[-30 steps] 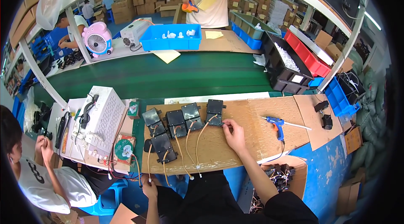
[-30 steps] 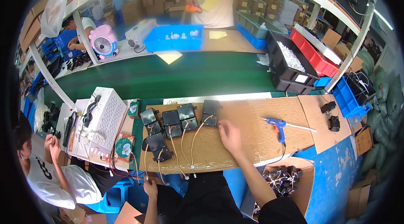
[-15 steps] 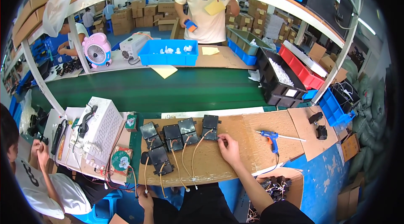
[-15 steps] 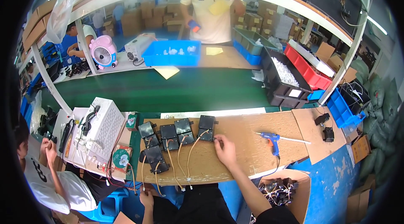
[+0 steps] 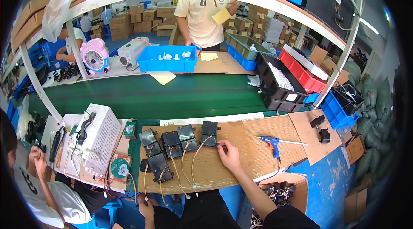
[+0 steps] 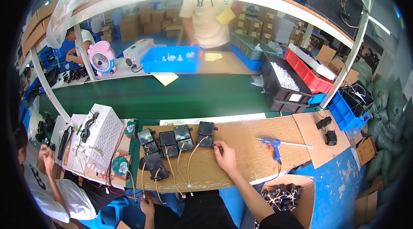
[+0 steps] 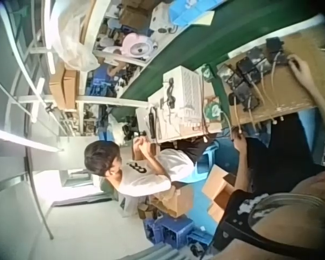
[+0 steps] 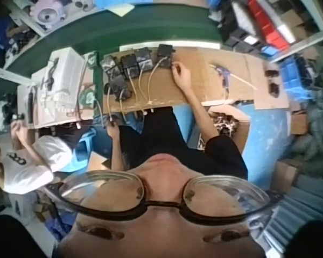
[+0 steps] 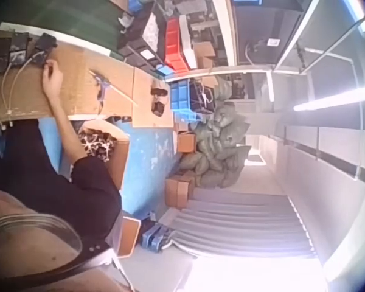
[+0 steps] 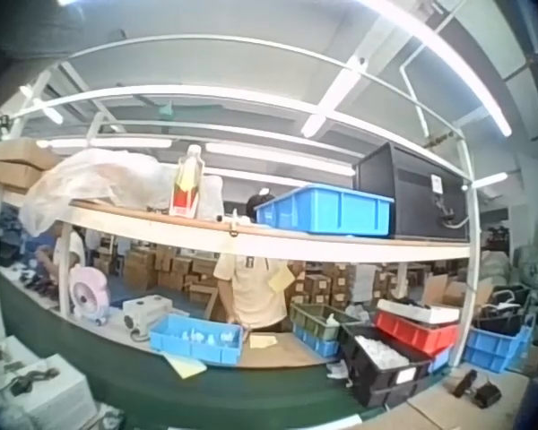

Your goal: Sorting electronic components and wires into cardboard boxes on a factory floor.

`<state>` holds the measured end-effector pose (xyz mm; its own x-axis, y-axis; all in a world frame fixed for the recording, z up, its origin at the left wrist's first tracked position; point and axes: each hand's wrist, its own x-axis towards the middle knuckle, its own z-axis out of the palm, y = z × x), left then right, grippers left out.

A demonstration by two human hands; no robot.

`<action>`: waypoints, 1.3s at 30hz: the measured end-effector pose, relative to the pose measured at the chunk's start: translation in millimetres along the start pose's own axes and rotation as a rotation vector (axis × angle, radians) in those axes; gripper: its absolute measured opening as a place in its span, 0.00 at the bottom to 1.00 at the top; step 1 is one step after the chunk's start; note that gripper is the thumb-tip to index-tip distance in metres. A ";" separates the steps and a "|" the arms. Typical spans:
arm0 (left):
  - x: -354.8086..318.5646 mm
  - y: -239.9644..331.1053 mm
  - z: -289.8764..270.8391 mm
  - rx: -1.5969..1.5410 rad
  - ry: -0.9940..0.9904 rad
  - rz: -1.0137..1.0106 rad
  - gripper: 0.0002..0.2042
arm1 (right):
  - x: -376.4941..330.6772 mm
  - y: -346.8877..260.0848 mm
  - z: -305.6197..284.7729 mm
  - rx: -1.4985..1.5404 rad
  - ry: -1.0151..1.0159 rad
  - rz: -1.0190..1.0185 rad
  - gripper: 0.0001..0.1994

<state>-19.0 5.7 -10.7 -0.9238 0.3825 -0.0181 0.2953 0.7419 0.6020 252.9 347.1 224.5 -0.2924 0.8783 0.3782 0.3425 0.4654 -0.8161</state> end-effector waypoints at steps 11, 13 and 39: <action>-0.8 3.7 -2.2 -0.018 0.004 0.002 0.06 | -0.6 -3.1 -0.6 0.020 -0.003 0.012 0.08; -1.4 5.8 -4.1 -0.055 0.004 -0.007 0.06 | -0.6 -2.8 -0.6 0.021 -0.006 0.022 0.08; 5.2 -15.7 7.0 -0.019 -0.025 0.060 0.09 | 0.2 -0.5 1.0 0.041 0.003 0.014 0.08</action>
<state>-26.7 -0.1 -25.8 -0.8981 0.4398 -0.0015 0.3451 0.7069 0.6175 251.7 346.9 224.6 -0.2852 0.8849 0.3682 0.3098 0.4486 -0.8383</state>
